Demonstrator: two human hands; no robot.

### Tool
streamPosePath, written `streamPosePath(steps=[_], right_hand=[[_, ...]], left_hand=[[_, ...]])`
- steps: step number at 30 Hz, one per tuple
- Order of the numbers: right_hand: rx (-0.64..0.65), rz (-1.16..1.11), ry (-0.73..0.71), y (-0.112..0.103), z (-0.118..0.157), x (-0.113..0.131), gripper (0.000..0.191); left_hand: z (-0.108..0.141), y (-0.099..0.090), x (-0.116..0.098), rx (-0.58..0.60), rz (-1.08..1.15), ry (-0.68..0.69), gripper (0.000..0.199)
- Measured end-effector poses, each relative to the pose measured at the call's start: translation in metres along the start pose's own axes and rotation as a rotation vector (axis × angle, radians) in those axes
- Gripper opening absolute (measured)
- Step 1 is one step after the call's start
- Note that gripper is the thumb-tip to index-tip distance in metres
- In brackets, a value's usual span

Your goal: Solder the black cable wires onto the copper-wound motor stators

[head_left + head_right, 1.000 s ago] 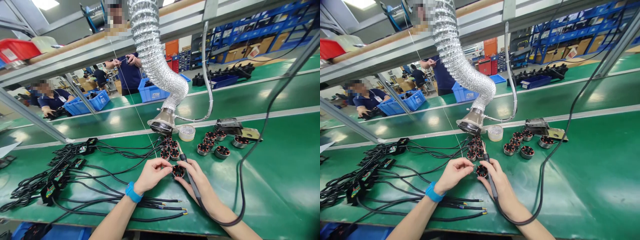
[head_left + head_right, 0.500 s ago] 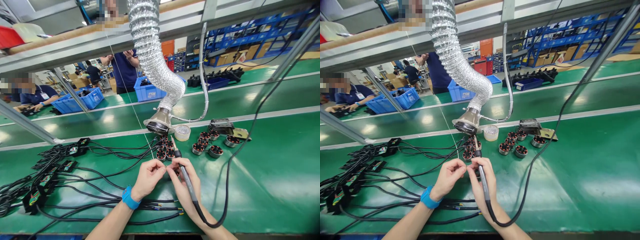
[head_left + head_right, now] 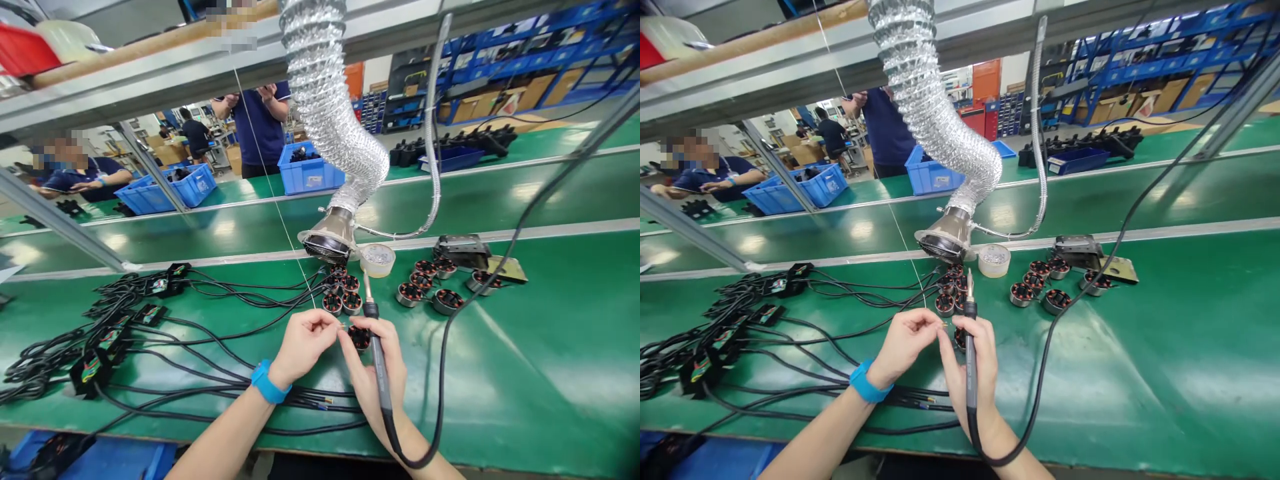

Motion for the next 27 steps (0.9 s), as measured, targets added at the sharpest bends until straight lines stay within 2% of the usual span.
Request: streamPosePath(steps=[3,8,14,18,21,27], right_hand=[[0.073,0.033,-0.089,-0.001,-0.008,0.005,0.032],[0.184,0.020,-0.176,0.001,-0.012,0.012,0.028],[0.180,0.069,-0.107,-0.012,-0.007,0.000,0.022],[0.206,0.044,-0.050,-0.018,-0.003,-0.009,0.022],[0.213,0.030,-0.032,-0.018,-0.002,-0.012,0.022],[0.180,0.063,-0.051,-0.016,-0.005,-0.012,0.018]], left_hand=[[0.002,0.006,0.000,0.092,-0.070,0.041,0.009],[0.006,0.012,0.001,0.192,-0.198,0.074,0.013],[0.004,0.006,-0.007,0.255,-0.307,0.007,0.020],[0.004,0.005,-0.007,0.329,-0.269,-0.050,0.022],[0.001,0.006,-0.003,0.316,-0.192,-0.081,0.024],[-0.008,0.003,0.003,0.169,-0.085,-0.065,0.019]])
Point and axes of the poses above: each hand's wrist, its own z-axis away from the middle knuckle, its own y-axis out of the palm, x = y × z, the point moved 5 cm from there along -z, towards the middle knuckle, and after that the axes turned 3 degrees about -y, right-handed, at the moved point
